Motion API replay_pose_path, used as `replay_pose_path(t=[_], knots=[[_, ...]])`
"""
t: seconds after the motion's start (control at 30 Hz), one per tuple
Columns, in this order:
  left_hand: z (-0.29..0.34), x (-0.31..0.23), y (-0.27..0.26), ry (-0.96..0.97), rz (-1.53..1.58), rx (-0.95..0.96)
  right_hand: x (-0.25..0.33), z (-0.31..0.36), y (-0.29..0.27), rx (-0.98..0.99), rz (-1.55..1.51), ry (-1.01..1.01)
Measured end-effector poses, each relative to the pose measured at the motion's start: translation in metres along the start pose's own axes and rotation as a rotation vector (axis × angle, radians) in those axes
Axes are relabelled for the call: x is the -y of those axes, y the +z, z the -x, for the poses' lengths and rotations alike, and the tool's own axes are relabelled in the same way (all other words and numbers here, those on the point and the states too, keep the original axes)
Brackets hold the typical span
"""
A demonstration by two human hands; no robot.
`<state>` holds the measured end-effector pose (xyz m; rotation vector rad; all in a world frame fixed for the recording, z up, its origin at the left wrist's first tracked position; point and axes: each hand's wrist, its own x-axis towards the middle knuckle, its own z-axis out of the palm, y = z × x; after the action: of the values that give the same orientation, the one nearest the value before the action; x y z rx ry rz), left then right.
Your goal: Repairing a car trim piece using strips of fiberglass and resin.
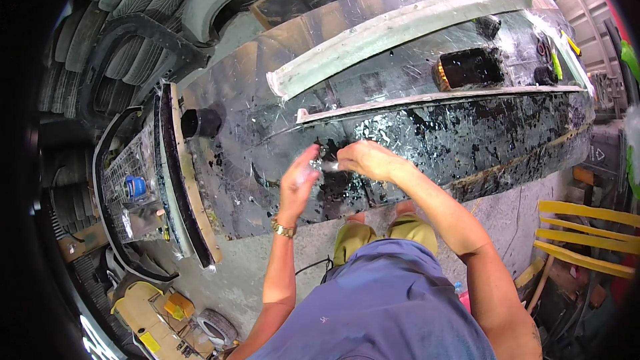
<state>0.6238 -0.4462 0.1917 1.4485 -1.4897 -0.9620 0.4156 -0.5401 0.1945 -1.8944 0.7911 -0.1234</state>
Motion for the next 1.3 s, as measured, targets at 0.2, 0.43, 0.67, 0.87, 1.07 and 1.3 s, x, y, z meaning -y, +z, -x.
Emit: replay_pose_path(t=[0.2,0.43,0.67,0.87,1.07,1.3], knots=[[0.011,0.029,0.006,-0.287,0.140,0.202,0.002,-0.010,0.017,0.013,-0.110,-0.059],[-0.003,0.057,0.008,-0.265,0.081,0.102,-0.030,-0.012,0.071,-0.317,-0.707,0.209],[-0.039,0.068,-0.001,-0.210,0.067,0.091,-0.034,-0.055,0.086,-0.509,-0.844,0.253],[-0.045,0.080,-0.016,-0.118,-0.178,0.015,-0.042,-0.085,0.090,-0.581,-0.944,0.238],[-0.009,0.062,-0.015,0.072,-0.577,-0.043,-0.041,-0.100,0.085,-0.783,-0.920,0.377],[-0.030,0.080,-0.003,0.140,-0.770,0.246,-0.046,-0.121,0.098,-0.977,-0.922,0.373]])
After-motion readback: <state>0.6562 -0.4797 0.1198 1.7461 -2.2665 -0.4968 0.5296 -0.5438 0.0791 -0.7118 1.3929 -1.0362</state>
